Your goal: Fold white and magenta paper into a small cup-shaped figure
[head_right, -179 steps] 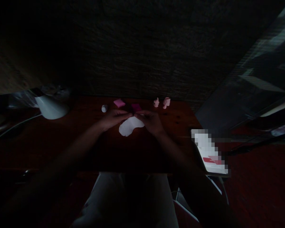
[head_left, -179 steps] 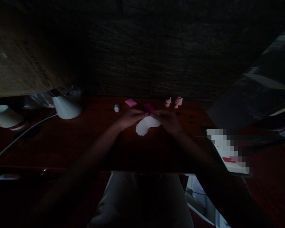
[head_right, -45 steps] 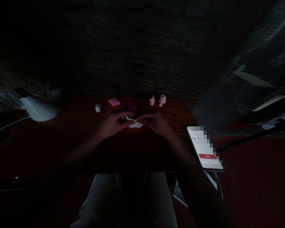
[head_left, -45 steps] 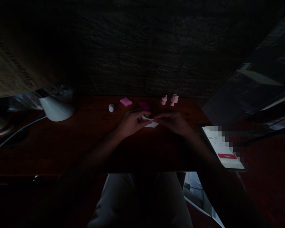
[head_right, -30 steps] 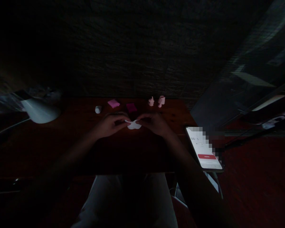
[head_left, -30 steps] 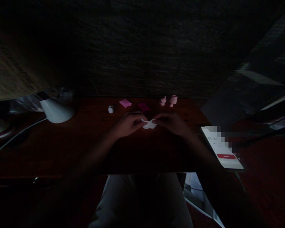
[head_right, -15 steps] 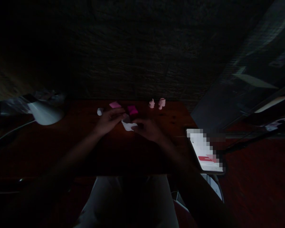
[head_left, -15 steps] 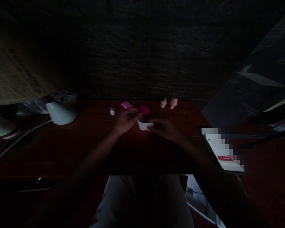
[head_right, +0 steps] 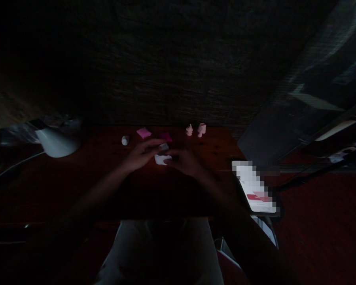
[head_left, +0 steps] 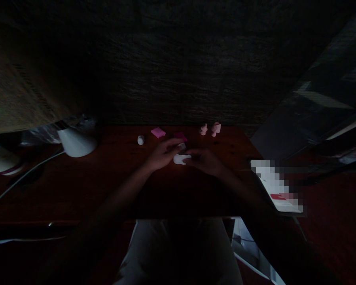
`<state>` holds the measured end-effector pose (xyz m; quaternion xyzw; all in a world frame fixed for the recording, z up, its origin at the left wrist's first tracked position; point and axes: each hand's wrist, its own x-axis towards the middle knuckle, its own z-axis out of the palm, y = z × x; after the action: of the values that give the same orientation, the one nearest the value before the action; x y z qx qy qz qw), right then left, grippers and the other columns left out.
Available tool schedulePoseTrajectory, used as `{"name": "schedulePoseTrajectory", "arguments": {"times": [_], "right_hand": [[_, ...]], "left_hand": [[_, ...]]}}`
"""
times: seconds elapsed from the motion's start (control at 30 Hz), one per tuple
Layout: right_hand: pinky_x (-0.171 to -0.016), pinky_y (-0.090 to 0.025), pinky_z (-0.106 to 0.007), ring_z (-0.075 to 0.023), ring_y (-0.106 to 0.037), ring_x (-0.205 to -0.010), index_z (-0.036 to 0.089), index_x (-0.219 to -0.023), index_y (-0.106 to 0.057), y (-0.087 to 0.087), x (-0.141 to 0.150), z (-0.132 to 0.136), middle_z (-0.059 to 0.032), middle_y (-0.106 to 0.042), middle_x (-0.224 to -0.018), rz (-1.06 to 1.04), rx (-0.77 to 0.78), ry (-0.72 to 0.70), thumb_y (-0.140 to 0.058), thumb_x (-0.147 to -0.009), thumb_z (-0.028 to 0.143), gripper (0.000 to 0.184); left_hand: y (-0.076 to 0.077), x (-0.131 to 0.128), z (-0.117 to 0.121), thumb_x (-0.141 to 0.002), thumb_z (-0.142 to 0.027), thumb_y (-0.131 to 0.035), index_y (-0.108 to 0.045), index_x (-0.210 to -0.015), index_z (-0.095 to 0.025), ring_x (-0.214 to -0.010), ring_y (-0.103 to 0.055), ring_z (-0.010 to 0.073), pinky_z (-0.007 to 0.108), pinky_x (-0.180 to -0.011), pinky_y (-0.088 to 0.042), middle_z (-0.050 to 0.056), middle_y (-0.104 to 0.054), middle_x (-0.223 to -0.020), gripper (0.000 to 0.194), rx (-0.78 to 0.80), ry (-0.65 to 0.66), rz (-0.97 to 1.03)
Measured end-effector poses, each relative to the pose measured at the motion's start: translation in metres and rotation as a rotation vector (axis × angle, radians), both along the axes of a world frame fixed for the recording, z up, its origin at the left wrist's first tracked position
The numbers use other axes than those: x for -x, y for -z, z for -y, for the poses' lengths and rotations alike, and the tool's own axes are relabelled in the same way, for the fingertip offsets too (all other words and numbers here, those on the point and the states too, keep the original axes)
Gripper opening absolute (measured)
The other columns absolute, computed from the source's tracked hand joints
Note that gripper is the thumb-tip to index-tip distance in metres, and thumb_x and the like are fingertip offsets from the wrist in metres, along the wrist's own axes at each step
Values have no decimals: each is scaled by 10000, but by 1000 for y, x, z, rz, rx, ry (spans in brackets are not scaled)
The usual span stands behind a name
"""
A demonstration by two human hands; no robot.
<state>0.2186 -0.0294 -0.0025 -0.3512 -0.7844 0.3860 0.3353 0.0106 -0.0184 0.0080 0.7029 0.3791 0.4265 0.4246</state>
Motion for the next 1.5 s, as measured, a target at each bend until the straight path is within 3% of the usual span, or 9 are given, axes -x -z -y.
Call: {"name": "schedulePoseTrajectory", "arguments": {"times": [0.2, 0.4, 0.53, 0.83, 1.0, 1.1, 1.2, 1.33, 1.5], "right_hand": [[-855, -515, -330, -194, -704, -905, 203, -1093, -759, -2, 5, 5, -36, -774, -1043, 76, -43, 7, -665, -847, 220, 264], [-843, -512, -330, -204, -710, -898, 207, -1142, -754, -3, 9, 8, -45, -777, -1057, 122, -87, 34, -656, -843, 215, 315], [-783, -502, -303, -185, -700, -829, 204, -1074, -771, -6, 9, 9, -36, -781, -988, 160, -86, 66, -664, -837, 229, 261], [-681, -443, -257, -141, -636, -716, 194, -931, -770, -9, 10, 9, 8, -740, -810, 143, -80, 68, -683, -830, 233, 139], [-713, -463, -267, -158, -650, -774, 186, -889, -747, -9, 3, 6, 4, -731, -831, 52, -22, -83, -705, -852, 388, 209], [-725, -488, -287, -163, -651, -771, 181, -854, -706, -9, -3, 0, -18, -712, -821, -114, -24, 110, -650, -884, 492, 318], [-762, -517, -303, -180, -678, -852, 194, -1042, -664, -6, -4, -3, -50, -727, -976, -186, -54, 242, -787, -772, 413, 369], [-791, -523, -323, -207, -711, -910, 222, -1136, -663, -5, 2, -2, -64, -754, -1079, 0, -59, 205, -720, -834, 286, 313], [-702, -498, -312, -204, -699, -774, 220, -1039, -709, -8, 3, -1, -37, -765, -885, 145, -137, 377, -662, -856, 267, 194]], "left_hand": [[-9, 3, -12, -834, -234, -622, -730, -996, -146, -960, -693, 202, 322, -856, -524, 85, -748, -1051, 213, 7, -100, -138], [-47, -8, -26, -739, -231, -643, -609, -551, -158, -530, -484, 117, 252, -530, -327, -33, -525, -530, 204, 13, 27, -676], [-56, -17, -32, -627, -167, -674, -549, -467, -183, -487, -431, 123, 280, -532, -278, -46, -465, -454, 203, 32, 35, -871], [-50, -24, -42, -543, -84, -640, -606, -468, -203, -484, -465, 139, 287, -555, -289, -29, -540, -446, 145, -66, 91, -872], [-57, -22, -38, -574, -123, -646, -631, -499, -197, -468, -455, 118, 264, -504, -259, -48, -548, -467, 106, -14, 167, -819], [-57, -16, -37, -647, -192, -680, -638, -535, -182, -491, -441, 108, 252, -529, -283, -53, -535, -497, 120, -3, 194, -747], [-54, -12, -38, -679, -248, -713, -676, -612, -173, -534, -478, 113, 243, -560, -324, -46, -574, -554, 107, -20, 220, -682], [-46, -8, -37, -692, -265, -736, -735, -795, -181, -678, -619, 145, 242, -628, -421, 5, -718, -764, 132, 20, 278, -473], [-34, 4, -30, -666, -261, -768, -747, -908, -186, -771, -691, 180, 268, -672, -502, 51, -768, -894, 254, 211, 244, -241]]}}
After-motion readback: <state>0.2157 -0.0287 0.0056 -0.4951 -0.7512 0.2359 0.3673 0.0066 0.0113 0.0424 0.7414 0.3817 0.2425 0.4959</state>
